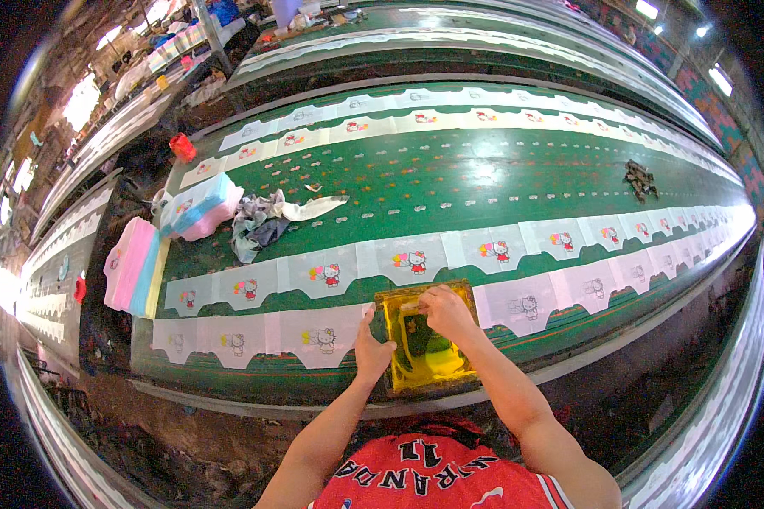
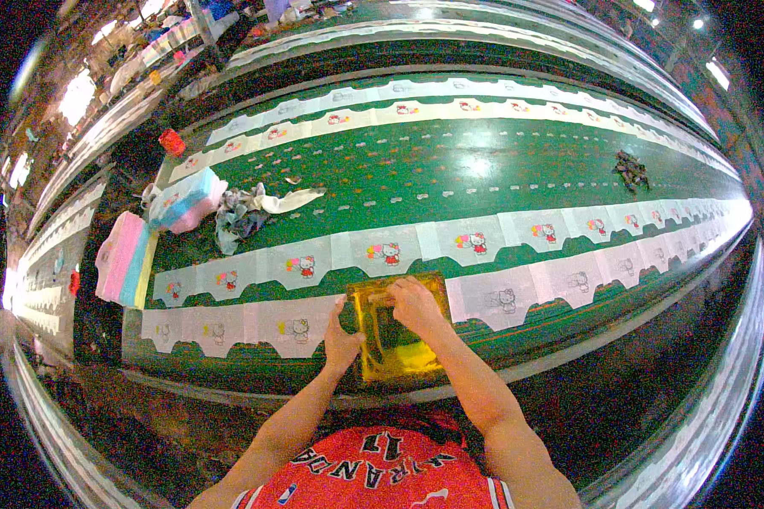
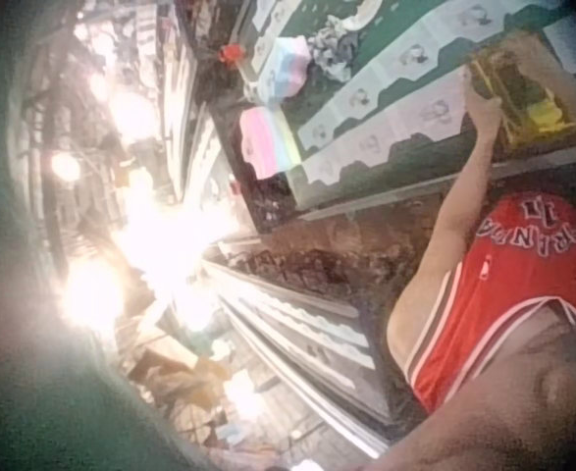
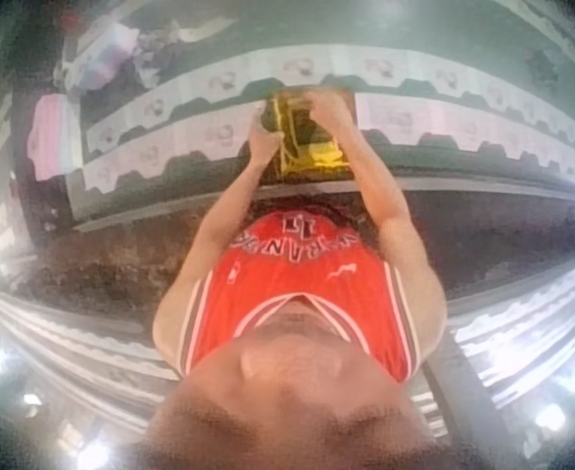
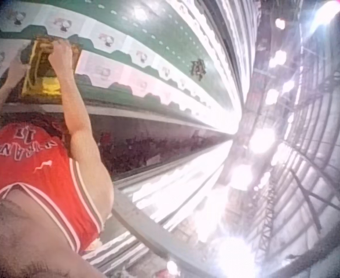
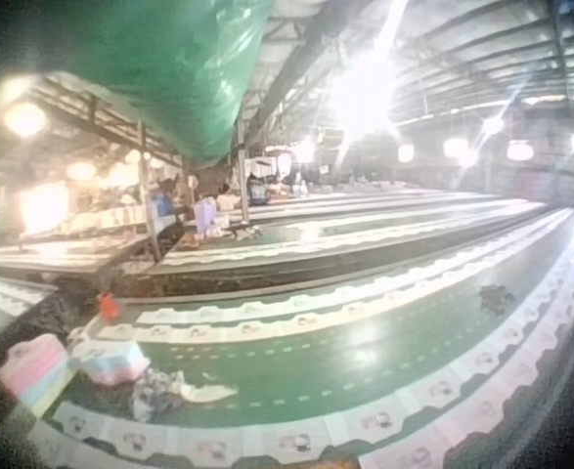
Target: The person uses a yellow squeegee to press ink through a screen onto a long strip of fabric with a repeating cartoon pattern. The person repeatedly wipes the squeegee and repositions it along the moving fabric, maintaining consistent pressure and alignment.
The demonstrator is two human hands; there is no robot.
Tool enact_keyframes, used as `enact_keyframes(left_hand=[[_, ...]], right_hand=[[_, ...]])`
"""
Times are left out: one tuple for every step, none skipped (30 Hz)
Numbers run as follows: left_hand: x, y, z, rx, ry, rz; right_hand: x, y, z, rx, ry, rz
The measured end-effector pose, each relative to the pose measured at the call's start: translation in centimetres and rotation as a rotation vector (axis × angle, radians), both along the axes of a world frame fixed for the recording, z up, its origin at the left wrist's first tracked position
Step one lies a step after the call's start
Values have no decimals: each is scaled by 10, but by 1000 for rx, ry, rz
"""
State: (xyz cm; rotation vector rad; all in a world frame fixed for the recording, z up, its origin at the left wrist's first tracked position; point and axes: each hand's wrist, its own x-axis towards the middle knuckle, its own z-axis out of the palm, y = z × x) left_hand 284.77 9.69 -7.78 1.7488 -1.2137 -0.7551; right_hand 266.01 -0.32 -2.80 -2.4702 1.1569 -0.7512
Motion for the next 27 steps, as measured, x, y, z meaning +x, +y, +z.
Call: enact_keyframes(left_hand=[[-2, 1, 0, 3, 4, -1], [-2, 0, 4, 1, 6, 4], [-3, 0, 6, -1, 9, 9], [-3, 0, 5, 9, -16, 6], [-3, -1, 4, 17, -44, -1], [-3, -2, 4, 24, -72, -10], [-5, -2, 7, 18, -61, -9], [-4, -3, 8, 33, -43, -5], [-3, -3, 9, 49, -26, -1], [-4, -3, 10, 63, -10, 3], [-8, -3, 12, -42, -56, 6], [-11, -2, 11, -69, -71, 15], [-21, -4, 20, -42, -36, 34], [-32, -3, 31, -14, -3, 58], [-44, -7, 34, -36, -1, 51], [-61, -10, 35, -58, 4, 50], [-77, -14, 36, -81, 8, 50], [-92, -20, 30, -96, 0, 41], [-110, -27, 29, -109, -8, 35], [-129, -33, 28, -123, -17, 30], [-153, -35, 27, -52, 79, 31], [-170, -39, 25, -39, 66, 23], [-186, -42, 22, -38, 36, 27], [-199, -45, 21, -38, 7, 32], [-210, -48, 21, -26, 18, 32], [-221, -51, 21, -13, 30, 32], [-230, -53, 21, -1, 41, 34]], right_hand=[[-4, 10, -5, 4, 37, -8], [-6, 20, -9, 3, 73, -10], [-12, 38, -11, -8, 57, 3], [-20, 62, -8, -18, 42, 16], [-26, 86, -4, 2, 62, 26], [-33, 105, 0, 21, 82, 32], [-38, 118, 1, -10, 68, 43], [-42, 128, 1, -44, 53, 53], [-45, 132, 1, -77, 39, 63], [-49, 131, 1, -49, 53, 81], [-53, 129, -1, -24, 68, 97], [-59, 125, -2, 2, 83, 113], [-64, 121, 4, -3, 28, 97], [-73, 116, 9, -1, 29, 85], [-84, 111, 14, 1, 29, 74], [-96, 105, 18, 4, 32, 69], [-110, 99, 21, 3, 43, 56], [-126, 93, 23, 2, 54, 45], [-145, 87, 25, 4, 65, 36], [-164, 83, 28, -1, 73, 31], [-185, 79, 32, -6, 80, 27], [-201, 75, 32, -10, 76, 17], [-217, 70, 31, -9, 67, 25], [-231, 66, 29, 16, 59, 28], [-245, 63, 27, 42, 55, 29], [-257, 61, 25, 68, 53, 30], [-265, 59, 22, 74, 47, 28]])
